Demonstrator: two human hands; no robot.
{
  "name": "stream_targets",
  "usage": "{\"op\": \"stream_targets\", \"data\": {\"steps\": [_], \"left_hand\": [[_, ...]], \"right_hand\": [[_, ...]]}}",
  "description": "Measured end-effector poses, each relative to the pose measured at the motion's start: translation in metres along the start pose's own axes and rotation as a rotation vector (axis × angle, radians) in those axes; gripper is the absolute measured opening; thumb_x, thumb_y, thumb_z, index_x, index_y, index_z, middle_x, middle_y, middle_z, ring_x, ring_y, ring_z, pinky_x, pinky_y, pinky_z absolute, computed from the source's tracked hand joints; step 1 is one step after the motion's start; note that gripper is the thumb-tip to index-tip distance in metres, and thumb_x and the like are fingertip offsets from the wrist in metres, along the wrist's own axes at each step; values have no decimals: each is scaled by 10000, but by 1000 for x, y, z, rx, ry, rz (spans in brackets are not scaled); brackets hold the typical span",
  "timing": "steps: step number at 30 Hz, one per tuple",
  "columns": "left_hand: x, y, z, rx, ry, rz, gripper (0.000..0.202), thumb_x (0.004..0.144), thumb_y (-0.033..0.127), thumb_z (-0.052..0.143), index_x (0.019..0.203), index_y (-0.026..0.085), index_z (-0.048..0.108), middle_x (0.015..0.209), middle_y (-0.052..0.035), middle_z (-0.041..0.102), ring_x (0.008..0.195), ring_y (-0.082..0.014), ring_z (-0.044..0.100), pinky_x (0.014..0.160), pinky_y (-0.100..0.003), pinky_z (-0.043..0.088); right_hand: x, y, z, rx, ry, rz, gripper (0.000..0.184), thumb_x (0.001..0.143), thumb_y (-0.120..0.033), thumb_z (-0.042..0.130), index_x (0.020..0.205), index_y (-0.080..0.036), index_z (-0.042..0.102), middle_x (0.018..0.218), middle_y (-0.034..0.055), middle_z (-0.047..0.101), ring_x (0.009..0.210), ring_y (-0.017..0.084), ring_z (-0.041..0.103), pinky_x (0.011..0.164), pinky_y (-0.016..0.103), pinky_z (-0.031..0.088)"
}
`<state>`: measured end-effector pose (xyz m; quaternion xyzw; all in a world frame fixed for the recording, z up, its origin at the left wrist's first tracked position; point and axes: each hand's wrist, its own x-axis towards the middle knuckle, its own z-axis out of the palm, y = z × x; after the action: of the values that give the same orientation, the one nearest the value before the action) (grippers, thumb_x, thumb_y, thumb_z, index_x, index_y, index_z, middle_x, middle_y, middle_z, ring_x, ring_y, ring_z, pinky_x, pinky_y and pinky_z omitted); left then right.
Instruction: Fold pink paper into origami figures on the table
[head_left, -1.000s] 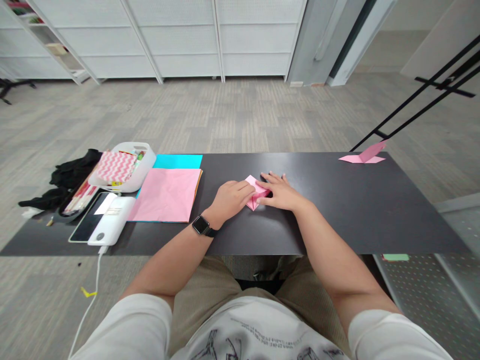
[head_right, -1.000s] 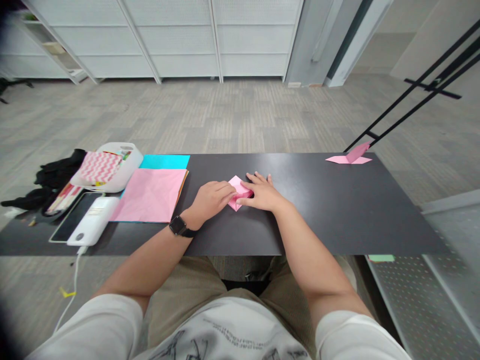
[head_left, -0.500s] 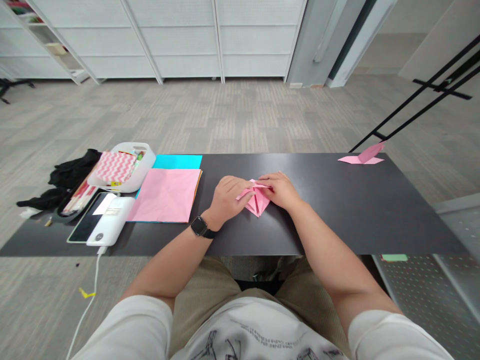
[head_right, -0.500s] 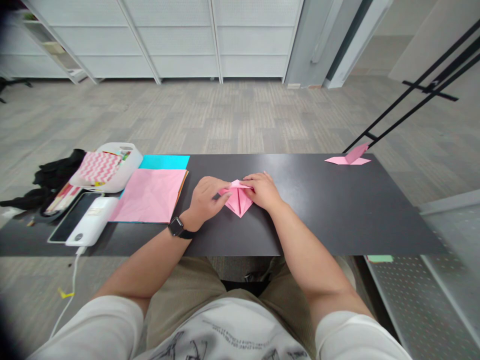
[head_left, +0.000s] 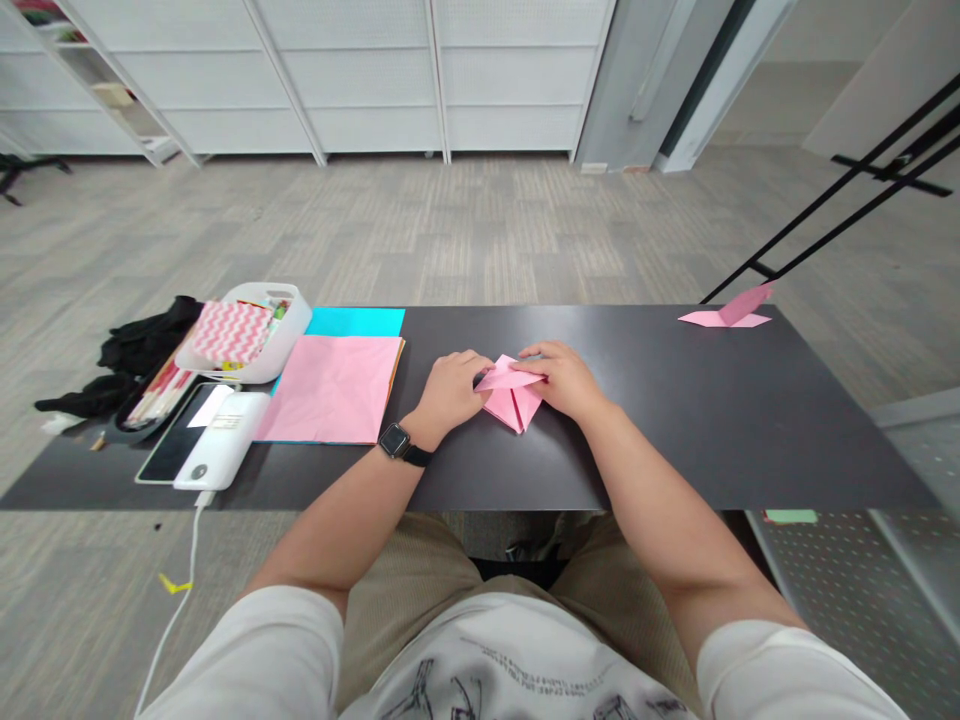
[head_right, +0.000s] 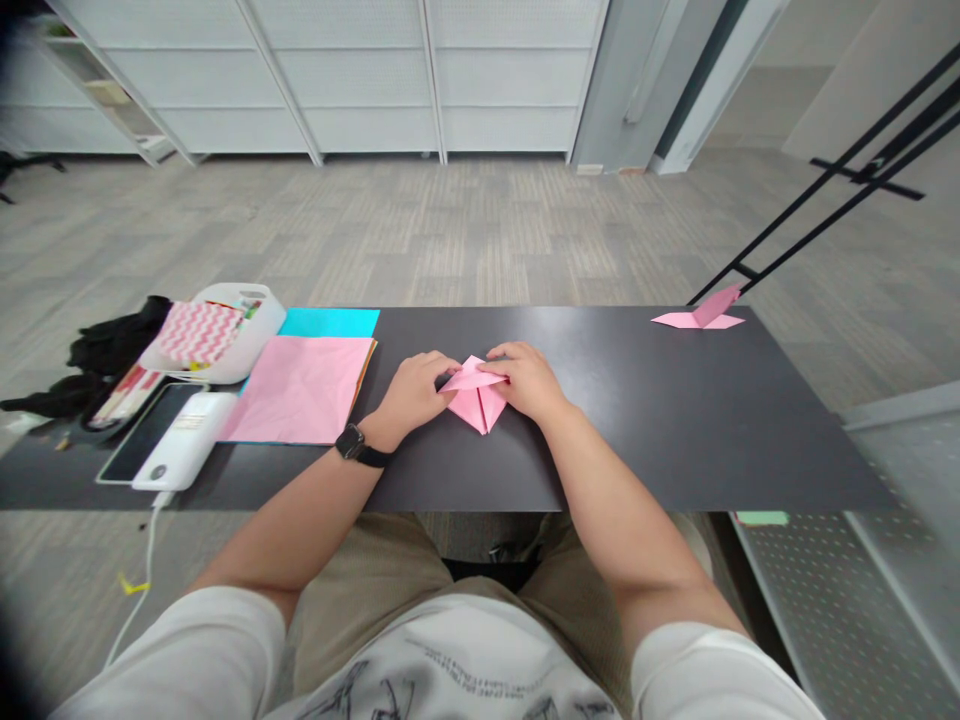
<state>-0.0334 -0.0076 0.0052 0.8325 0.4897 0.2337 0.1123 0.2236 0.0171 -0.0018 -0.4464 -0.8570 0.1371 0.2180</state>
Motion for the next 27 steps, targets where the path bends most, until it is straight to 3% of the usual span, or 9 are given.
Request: {"op": "stream_targets", "data": {"steps": [6,10,16,21,27], "left_hand": [[1,5,-3,65,-26,-8,129,980,252,647,1010,244,772,1080,-50,788,999,-254,703,898,-430,524],[1,4,-1,159,-44,-12,191,1019,315,626,911,223,754,993,-67,772,921,-245,692,836,-405,507],[2,5,-3,216,-140,-56,227,1025,355,615,928,210,760,987,-83,761,931,-260,692,832,-400,480],[3,9,-7,191,-177,-89,325,1077,403,532,917,208,736,968,-86,772,943,-269,692,848,-398,445],[1,12,-7,103,-123,-113,328,1077,398,527,845,214,669,804,-55,721,811,-248,665,770,-368,407]], "right_hand": [[0,-2,0,17,-9,-1,317,1006,-264,625,1210,-349,852,1220,71,746,1165,276,653,1084,458,513],[0,-3,0,46,-24,-7,251,1025,-332,633,1075,-281,873,1085,76,744,1042,250,680,1013,414,538],[0,2,-1,35,-67,10,190,996,-318,685,943,-218,838,1039,83,754,985,249,697,957,400,542],[-1,9,0,65,-60,41,281,1013,-388,684,820,-225,808,1003,87,752,956,249,707,931,399,539],[-1,5,-5,128,-31,39,376,1053,-435,606,782,-223,759,955,80,741,912,237,698,866,372,518]]}}
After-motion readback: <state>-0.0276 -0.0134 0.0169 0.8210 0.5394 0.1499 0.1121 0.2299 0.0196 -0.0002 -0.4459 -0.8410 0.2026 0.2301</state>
